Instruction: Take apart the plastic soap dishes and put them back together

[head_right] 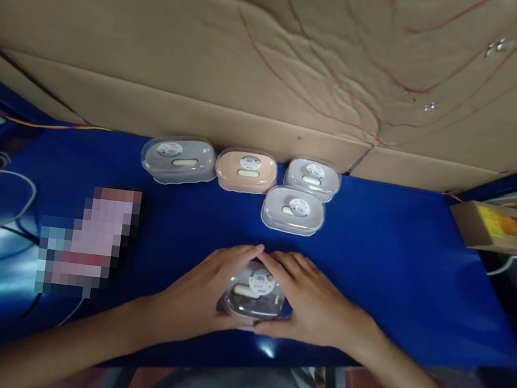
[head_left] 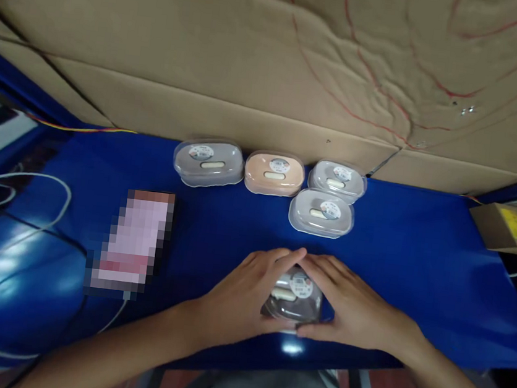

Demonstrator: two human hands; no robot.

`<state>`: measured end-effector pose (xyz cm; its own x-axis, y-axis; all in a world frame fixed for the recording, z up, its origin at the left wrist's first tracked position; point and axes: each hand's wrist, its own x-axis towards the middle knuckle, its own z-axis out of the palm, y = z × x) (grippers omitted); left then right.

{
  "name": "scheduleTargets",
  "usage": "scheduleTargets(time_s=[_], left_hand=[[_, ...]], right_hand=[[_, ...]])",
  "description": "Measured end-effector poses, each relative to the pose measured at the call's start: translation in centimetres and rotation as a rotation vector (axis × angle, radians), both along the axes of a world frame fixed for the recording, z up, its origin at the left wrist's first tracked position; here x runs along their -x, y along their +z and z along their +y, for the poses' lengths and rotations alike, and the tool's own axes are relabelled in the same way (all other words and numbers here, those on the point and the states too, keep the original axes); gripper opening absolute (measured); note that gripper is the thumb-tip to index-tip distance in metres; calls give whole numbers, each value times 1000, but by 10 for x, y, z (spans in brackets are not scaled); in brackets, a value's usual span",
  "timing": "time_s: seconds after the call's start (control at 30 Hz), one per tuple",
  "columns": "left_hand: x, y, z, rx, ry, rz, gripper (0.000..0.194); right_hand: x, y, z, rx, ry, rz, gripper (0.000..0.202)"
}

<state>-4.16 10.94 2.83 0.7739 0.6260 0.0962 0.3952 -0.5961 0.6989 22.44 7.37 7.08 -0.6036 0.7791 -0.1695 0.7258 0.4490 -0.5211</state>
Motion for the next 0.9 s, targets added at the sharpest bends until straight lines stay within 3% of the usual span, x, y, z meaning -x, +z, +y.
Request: scheduleTargets(time_s=[0.1, 0.2, 0.4, 0.57, 0.67, 0.8, 0.9], left_hand=[[18, -3, -14, -11, 162, -27, 100], [37, -1, -37, -136, 297, -104, 85], [63, -4, -79, -198, 412, 115, 91], [66, -23, -94, -261, 452, 147, 61], [65, -26, -94, -236, 485, 102, 53], [68, -20, -91, -163, 540, 42, 46], [71, -14, -91, -82, 570, -34, 42]], right_hand=[[3, 0, 16, 48, 44, 82, 104], [10, -2, 26, 0, -3, 77, 99], [62, -19, 40, -145, -26, 97, 81], [104, -36, 70, -252, -101, 90, 72], [117, -42, 89, -227, -141, 105, 74], [110, -30, 87, -131, -116, 127, 75], [87, -11, 57, -105, 137, 188, 75]])
